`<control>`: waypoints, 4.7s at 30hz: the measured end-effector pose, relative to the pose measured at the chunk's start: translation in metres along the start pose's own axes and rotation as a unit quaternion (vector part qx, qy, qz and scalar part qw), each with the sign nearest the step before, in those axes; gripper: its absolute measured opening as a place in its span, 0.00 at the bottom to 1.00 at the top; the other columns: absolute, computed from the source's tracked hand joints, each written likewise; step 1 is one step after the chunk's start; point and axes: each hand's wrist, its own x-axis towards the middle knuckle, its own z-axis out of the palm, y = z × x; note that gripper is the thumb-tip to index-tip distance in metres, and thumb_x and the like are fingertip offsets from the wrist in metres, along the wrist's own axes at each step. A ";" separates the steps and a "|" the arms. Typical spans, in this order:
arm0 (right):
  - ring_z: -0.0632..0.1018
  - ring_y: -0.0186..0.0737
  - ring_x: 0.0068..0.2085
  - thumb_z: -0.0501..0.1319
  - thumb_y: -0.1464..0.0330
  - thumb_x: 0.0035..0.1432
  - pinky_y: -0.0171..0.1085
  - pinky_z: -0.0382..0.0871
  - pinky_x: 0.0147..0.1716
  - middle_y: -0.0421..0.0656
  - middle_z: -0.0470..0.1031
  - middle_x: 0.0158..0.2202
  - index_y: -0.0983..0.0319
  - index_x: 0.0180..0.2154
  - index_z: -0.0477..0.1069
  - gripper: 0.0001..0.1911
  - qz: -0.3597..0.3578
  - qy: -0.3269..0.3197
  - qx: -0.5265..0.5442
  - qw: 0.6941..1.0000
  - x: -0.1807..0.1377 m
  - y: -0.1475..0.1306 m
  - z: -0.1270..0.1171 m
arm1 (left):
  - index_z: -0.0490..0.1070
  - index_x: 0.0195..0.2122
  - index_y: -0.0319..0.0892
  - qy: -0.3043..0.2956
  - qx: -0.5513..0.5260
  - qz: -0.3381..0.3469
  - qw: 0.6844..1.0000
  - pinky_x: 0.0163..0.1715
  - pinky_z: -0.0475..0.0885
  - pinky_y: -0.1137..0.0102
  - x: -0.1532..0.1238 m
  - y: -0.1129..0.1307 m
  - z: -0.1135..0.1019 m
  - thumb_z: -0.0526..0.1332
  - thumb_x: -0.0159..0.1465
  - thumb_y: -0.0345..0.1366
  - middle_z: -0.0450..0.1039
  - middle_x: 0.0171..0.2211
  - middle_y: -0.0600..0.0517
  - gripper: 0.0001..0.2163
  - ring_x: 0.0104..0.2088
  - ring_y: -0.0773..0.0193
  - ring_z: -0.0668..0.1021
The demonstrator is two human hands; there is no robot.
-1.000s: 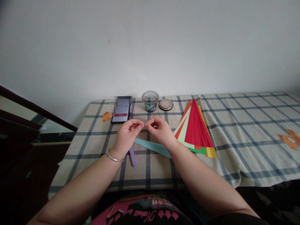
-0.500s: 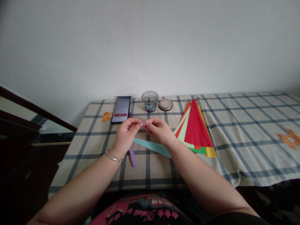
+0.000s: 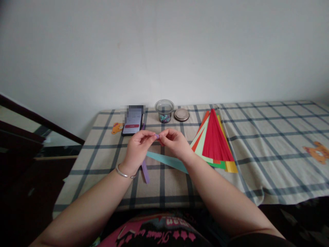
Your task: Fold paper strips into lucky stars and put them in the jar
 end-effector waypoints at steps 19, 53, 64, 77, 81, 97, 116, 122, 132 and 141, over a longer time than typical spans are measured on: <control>0.70 0.33 0.27 0.67 0.54 0.48 0.34 0.64 0.27 0.39 0.70 0.25 0.60 0.27 0.68 0.17 -0.072 0.052 -0.113 0.990 -0.004 -0.001 0.002 | 0.74 0.31 0.41 -0.015 0.051 0.035 0.998 0.35 0.76 0.70 -0.002 0.001 0.000 0.66 0.58 0.37 0.78 0.30 0.51 0.06 0.31 0.65 0.79; 0.72 0.33 0.27 0.67 0.58 0.46 0.34 0.66 0.28 0.38 0.71 0.24 0.60 0.25 0.66 0.15 -0.036 0.041 -0.094 0.994 -0.003 -0.003 0.001 | 0.73 0.31 0.41 -0.016 0.083 0.058 0.995 0.34 0.76 0.70 -0.002 0.000 -0.001 0.64 0.59 0.37 0.77 0.31 0.51 0.05 0.31 0.65 0.79; 0.71 0.33 0.27 0.64 0.64 0.50 0.35 0.64 0.28 0.38 0.70 0.25 0.60 0.27 0.66 0.09 -0.073 0.034 -0.140 0.987 -0.005 0.002 -0.001 | 0.74 0.32 0.42 -0.038 0.123 0.108 0.986 0.34 0.75 0.72 -0.003 0.002 -0.003 0.63 0.61 0.34 0.76 0.31 0.52 0.02 0.32 0.66 0.78; 0.69 0.31 0.27 0.69 0.55 0.46 0.34 0.64 0.29 0.37 0.68 0.25 0.60 0.27 0.66 0.18 -0.042 0.016 -0.037 0.998 -0.003 -0.003 0.004 | 0.72 0.36 0.41 -0.032 0.065 0.079 0.994 0.37 0.76 0.72 -0.002 -0.005 -0.001 0.61 0.62 0.35 0.77 0.34 0.51 0.04 0.34 0.66 0.79; 0.68 0.30 0.25 0.68 0.52 0.45 0.33 0.63 0.26 0.36 0.67 0.22 0.61 0.26 0.66 0.21 -0.016 0.014 -0.024 0.999 0.000 0.000 0.001 | 0.73 0.37 0.41 -0.053 0.090 0.107 0.989 0.37 0.76 0.74 -0.003 -0.004 -0.002 0.60 0.62 0.32 0.76 0.35 0.51 0.04 0.35 0.68 0.79; 0.69 0.28 0.23 0.73 0.56 0.39 0.29 0.64 0.23 0.35 0.71 0.21 0.61 0.23 0.68 0.20 0.050 0.010 0.049 0.998 0.001 0.000 -0.002 | 0.73 0.39 0.41 -0.070 0.165 0.169 0.969 0.41 0.76 0.72 -0.002 -0.003 -0.005 0.62 0.61 0.30 0.77 0.36 0.51 0.05 0.37 0.67 0.79; 0.73 0.34 0.29 0.64 0.61 0.54 0.34 0.67 0.29 0.40 0.74 0.27 0.60 0.31 0.72 0.09 -0.133 0.082 -0.196 0.968 -0.007 0.001 0.001 | 0.73 0.38 0.40 -0.033 -0.041 0.014 0.999 0.38 0.76 0.72 -0.001 -0.004 -0.001 0.65 0.59 0.39 0.78 0.36 0.50 0.10 0.36 0.66 0.80; 0.73 0.34 0.29 0.64 0.63 0.55 0.34 0.68 0.29 0.40 0.75 0.28 0.60 0.32 0.73 0.07 -0.150 0.084 -0.206 0.963 -0.007 0.001 -0.001 | 0.73 0.37 0.40 -0.039 -0.038 0.008 0.998 0.39 0.77 0.71 0.000 -0.001 -0.001 0.66 0.58 0.39 0.78 0.36 0.50 0.10 0.36 0.66 0.80; 0.74 0.36 0.30 0.65 0.60 0.54 0.36 0.69 0.30 0.41 0.75 0.29 0.60 0.31 0.74 0.09 -0.136 0.088 -0.210 0.964 -0.007 0.002 -0.005 | 0.75 0.37 0.40 -0.047 -0.016 -0.002 0.999 0.41 0.78 0.67 0.002 -0.003 -0.004 0.66 0.57 0.41 0.80 0.37 0.48 0.11 0.37 0.62 0.81; 0.75 0.36 0.29 0.65 0.61 0.53 0.36 0.69 0.30 0.42 0.76 0.29 0.60 0.30 0.74 0.08 -0.129 0.097 -0.199 0.967 -0.007 0.001 -0.004 | 0.76 0.37 0.40 -0.037 -0.006 -0.011 0.999 0.41 0.78 0.66 0.002 -0.003 -0.003 0.67 0.56 0.42 0.81 0.37 0.47 0.12 0.37 0.61 0.82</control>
